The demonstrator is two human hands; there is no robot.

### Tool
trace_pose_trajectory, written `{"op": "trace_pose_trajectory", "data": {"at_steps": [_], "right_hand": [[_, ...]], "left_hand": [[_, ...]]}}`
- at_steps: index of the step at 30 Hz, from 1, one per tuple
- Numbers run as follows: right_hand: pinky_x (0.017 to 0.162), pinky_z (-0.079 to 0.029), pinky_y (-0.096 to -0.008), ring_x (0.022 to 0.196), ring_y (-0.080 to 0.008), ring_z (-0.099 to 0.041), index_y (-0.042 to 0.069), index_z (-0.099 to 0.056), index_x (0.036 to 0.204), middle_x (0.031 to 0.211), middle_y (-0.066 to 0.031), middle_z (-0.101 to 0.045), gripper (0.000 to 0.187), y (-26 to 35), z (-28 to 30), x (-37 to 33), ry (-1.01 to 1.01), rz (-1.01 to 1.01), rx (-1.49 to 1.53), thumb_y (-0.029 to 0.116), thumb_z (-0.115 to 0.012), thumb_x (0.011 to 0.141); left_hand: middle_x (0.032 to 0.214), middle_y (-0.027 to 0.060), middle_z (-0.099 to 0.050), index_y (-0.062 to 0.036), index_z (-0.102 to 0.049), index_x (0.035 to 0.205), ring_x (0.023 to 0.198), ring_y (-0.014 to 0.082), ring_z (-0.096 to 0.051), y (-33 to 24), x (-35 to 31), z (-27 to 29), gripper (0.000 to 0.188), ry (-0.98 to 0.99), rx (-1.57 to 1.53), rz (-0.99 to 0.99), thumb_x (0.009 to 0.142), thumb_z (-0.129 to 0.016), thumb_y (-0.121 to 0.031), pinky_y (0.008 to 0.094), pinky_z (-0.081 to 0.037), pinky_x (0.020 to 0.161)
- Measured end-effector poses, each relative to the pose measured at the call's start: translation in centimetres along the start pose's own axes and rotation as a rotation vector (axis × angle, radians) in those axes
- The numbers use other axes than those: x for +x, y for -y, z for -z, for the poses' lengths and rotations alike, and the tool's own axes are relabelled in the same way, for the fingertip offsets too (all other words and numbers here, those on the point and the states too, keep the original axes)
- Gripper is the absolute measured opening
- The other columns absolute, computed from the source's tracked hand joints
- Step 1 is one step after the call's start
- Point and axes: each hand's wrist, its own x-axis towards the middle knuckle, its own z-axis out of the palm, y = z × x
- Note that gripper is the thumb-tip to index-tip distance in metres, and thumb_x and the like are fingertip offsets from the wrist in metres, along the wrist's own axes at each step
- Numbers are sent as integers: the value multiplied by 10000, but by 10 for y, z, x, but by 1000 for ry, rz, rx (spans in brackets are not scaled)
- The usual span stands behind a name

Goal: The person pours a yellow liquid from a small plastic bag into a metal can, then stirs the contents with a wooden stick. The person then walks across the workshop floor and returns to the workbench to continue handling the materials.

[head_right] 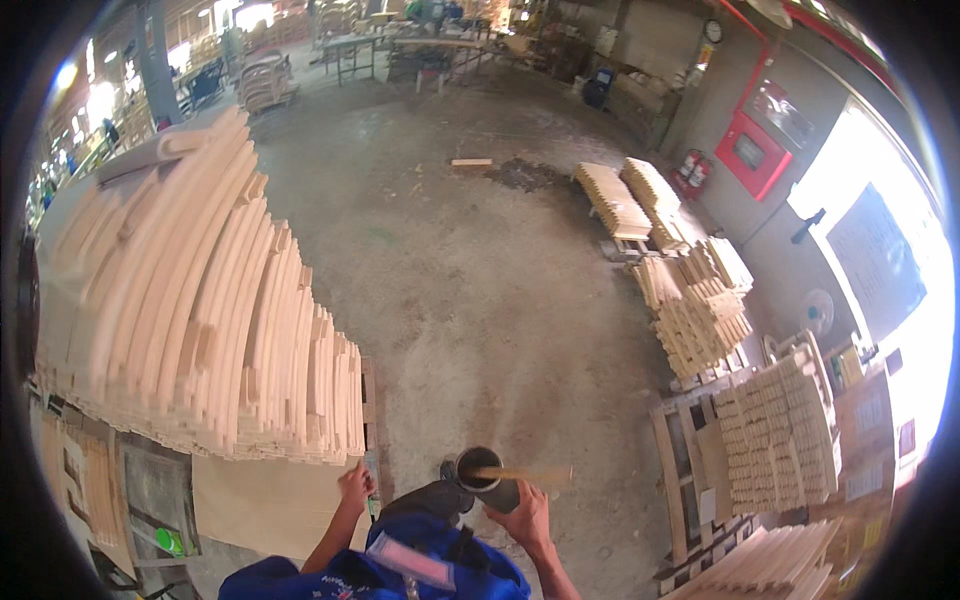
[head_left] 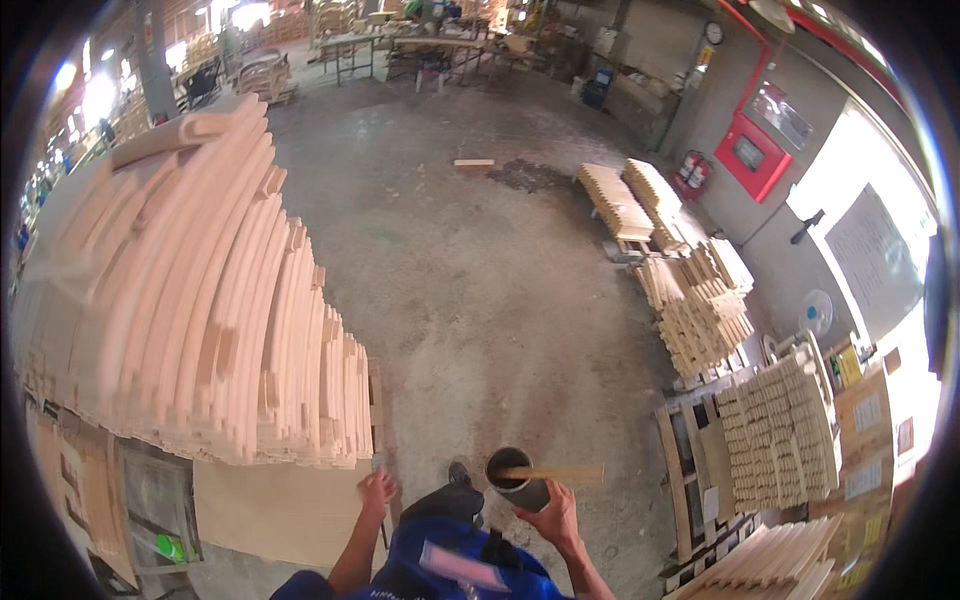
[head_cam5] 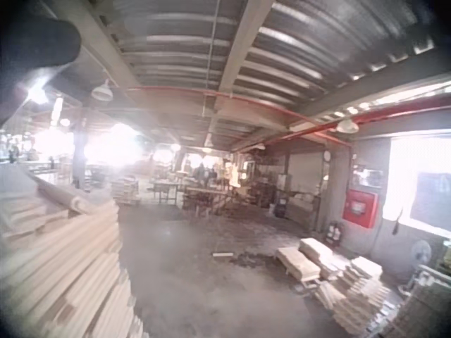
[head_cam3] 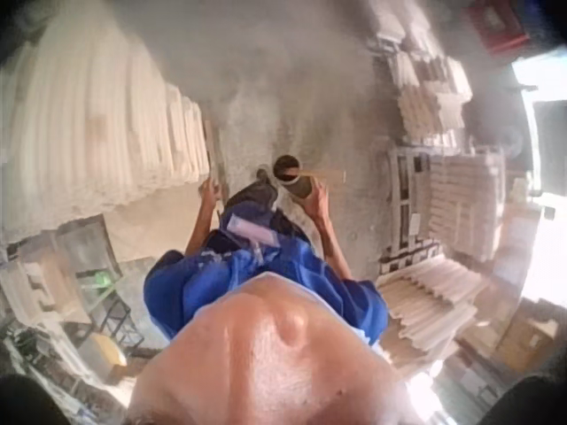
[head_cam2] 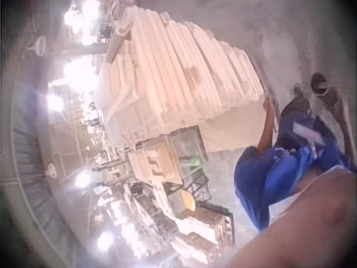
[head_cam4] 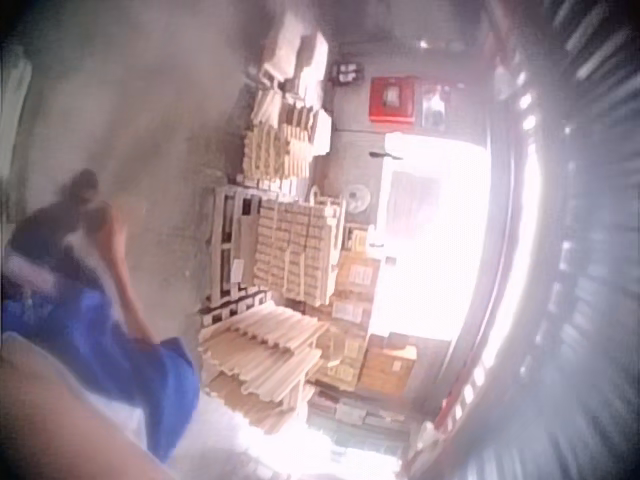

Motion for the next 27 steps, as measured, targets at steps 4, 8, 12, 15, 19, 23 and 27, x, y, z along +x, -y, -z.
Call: {"op": "trace_pose_trajectory", "data": {"at_steps": [4, 8, 12, 15, 19, 23, 27], "right_hand": [[928, -431, -425, 1033, -360, -583, 33, -567, 1191, 1083, -185, -634, 709, 23, 11, 144, 13, 112, -13, 353, -830, 616], [927, -422, -429, 1041, -354, -582, 36, -567, 1196, 1089, -175, -637, 705, 64, 12, 303, 27, 247, 3, 332, -836, 615], [921, -419, -433, 1037, -348, -583, 21, -571, 1175, 1085, -175, -636, 695, 85, -16, 466, 15, 379, 36, 323, -844, 612], [908, -414, -434, 1036, -347, -585, 4, -567, 1159, 1081, -179, -633, 675, 117, -43, 589, 71, 445, 23, 327, -834, 630], [922, -423, -445, 1044, -348, -581, 14, -568, 1160, 1082, -167, -628, 655, 176, -85, 744, 196, 579, 54, 301, -822, 629], [934, -431, -440, 1040, -357, -584, 9, -568, 1163, 1106, -181, -621, 657, 261, -125, 879, 362, 631, 127, 283, -825, 624], [946, -421, -428, 1054, -356, -576, 15, -555, 1183, 1100, -176, -619, 669, 342, -192, 998, 453, 782, 19, 335, -802, 651]], "left_hand": [[887, 86, -658, -15, -633, 980, 664, 179, -642, -117, 67, -133, 254, 70, -69, -69, 920, -604, -260, 301, -530, 569], [935, 92, -663, -6, -625, 974, 697, 179, -651, -269, 120, -233, 221, 120, -227, -217, 934, -597, -221, 310, -527, 599], [944, 90, -660, -17, -630, 977, 702, 180, -649, -376, 224, -297, 226, 150, -317, -385, 921, -625, -236, 308, -526, 612], [939, 80, -649, -20, -615, 1049, 687, 174, -638, -439, 298, -308, 294, 65, -422, -434, 901, -659, -270, 300, -515, 595], [931, 68, -625, -47, -570, 1176, 664, 166, -619, -485, 381, -282, 375, -261, -417, -292, 914, -641, -304, 286, -499, 590], [907, 56, -605, -57, -568, 1152, 653, 157, -593, -525, 407, -259, 358, -421, -484, -331, 938, -598, -342, 275, -485, 580], [913, 35, -576, -79, -559, 1118, 693, 154, -566, -553, 441, -239, 338, -639, -604, -275, 946, -576, -369, 292, -478, 599]]}}
